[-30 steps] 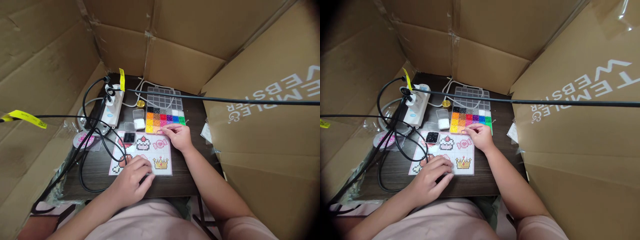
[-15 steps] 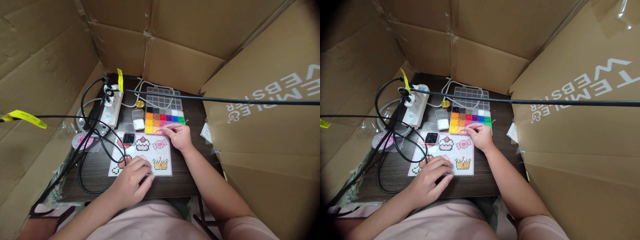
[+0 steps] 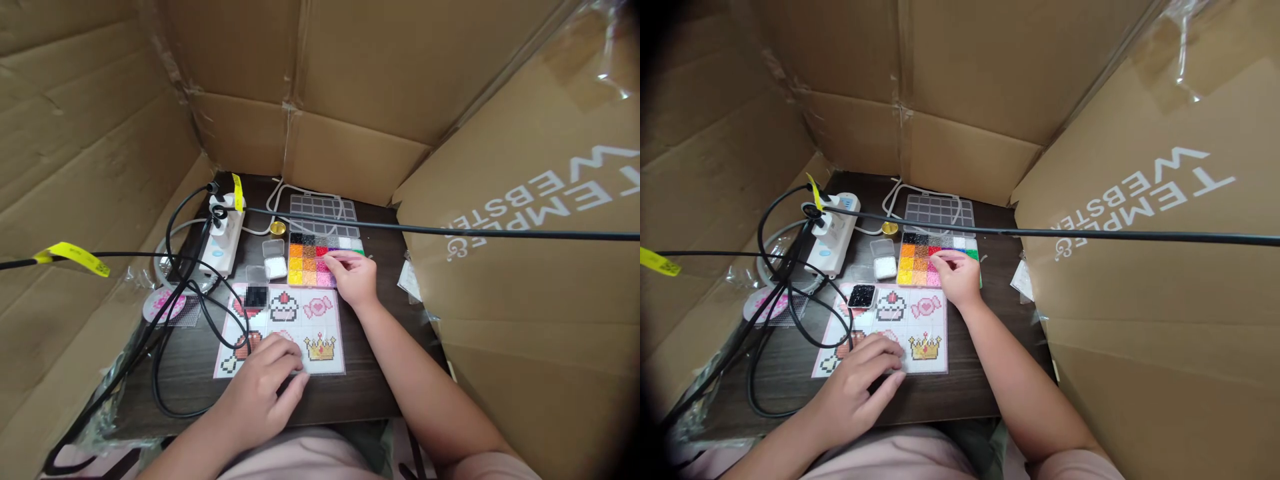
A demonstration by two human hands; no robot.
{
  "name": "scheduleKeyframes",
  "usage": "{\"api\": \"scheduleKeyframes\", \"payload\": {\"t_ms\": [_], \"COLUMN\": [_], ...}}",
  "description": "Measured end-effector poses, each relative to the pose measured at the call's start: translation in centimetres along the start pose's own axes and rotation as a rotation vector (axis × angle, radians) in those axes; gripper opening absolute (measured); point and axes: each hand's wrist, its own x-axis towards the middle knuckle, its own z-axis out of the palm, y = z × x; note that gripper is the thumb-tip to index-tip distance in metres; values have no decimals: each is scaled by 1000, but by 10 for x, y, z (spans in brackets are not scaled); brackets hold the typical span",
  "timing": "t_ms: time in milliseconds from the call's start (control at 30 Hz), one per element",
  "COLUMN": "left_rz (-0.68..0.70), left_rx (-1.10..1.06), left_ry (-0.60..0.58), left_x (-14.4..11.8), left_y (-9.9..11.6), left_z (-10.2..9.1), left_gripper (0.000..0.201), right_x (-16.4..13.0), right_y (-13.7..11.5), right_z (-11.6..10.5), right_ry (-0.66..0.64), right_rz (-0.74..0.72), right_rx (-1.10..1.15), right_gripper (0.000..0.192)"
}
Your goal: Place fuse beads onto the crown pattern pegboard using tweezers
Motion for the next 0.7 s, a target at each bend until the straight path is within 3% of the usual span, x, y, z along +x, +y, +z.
{"api": "scheduleKeyframes", "payload": {"t_ms": [167, 367, 700], "left_rz": [-1, -2, 0], "left_rx": [-1, 8, 21], "left_ry": [1, 9, 7], "left_x": [0, 1, 0], "left_y": [1, 1, 1], "left_z": [0, 0, -1], "left_gripper": [9, 9, 10], "right_x": [3, 2, 3], "right_y": [5, 5, 13], "right_z": [-9, -13, -10], "right_ry": [71, -18, -37], "right_rz": [-3, -8, 16], "right_rx": [10, -12, -15], "right_gripper": [15, 13, 15]}}
